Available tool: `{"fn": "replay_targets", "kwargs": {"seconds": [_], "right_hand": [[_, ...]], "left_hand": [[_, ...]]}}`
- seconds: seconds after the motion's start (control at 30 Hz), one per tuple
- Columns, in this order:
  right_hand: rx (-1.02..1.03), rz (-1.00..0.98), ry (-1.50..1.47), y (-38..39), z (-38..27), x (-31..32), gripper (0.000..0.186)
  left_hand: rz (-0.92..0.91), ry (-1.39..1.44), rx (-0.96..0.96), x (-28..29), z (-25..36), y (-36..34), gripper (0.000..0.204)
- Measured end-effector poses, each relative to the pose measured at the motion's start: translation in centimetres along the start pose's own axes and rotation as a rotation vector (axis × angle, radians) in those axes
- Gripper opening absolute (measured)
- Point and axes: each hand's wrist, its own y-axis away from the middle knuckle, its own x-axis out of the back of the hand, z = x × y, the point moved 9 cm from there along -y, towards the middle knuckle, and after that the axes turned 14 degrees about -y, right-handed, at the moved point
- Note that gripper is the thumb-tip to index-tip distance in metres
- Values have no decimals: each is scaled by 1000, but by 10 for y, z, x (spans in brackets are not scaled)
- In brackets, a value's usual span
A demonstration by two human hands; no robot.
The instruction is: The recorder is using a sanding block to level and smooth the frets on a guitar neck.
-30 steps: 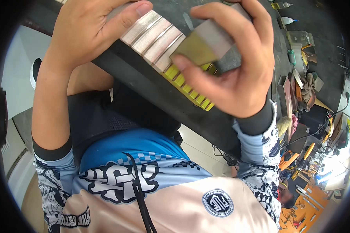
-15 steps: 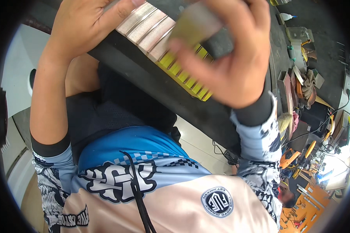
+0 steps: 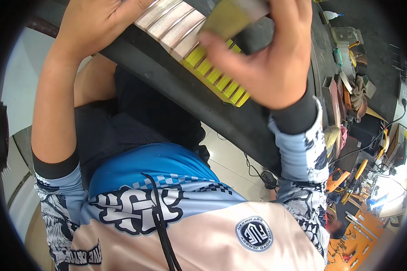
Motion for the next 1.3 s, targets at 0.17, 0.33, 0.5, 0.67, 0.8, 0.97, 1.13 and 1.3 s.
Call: {"fn": "replay_targets", "kwargs": {"seconds": [0.17,0.33,0.5,0.67,0.8,0.97,1.13,1.3], "right_hand": [[158,-105,-56,-6,-18,-14,70],[381,-127,-157,1,-49,-21,70],[42,-36,-93,3,12,-5,75],[146,-5,1,4,0,-13,67],[319,-245,22,-3,-28,-23,72],[43,45,-215,3,10,-5,66],[236,-144,-41,3,-3,-12,69],[164,-87,-162,-2,-21,-18,67]], "left_hand": [[13,18,10,-1,1,-1,37],[24,38,16,3,1,-2,35],[1,41,15,-1,2,-1,34],[-5,2,1,3,2,-2,32],[-10,54,6,3,-1,-1,31],[-10,44,-9,0,3,-3,29],[-15,21,-9,-1,2,-3,29],[-28,37,-2,-5,0,-2,28]]}}
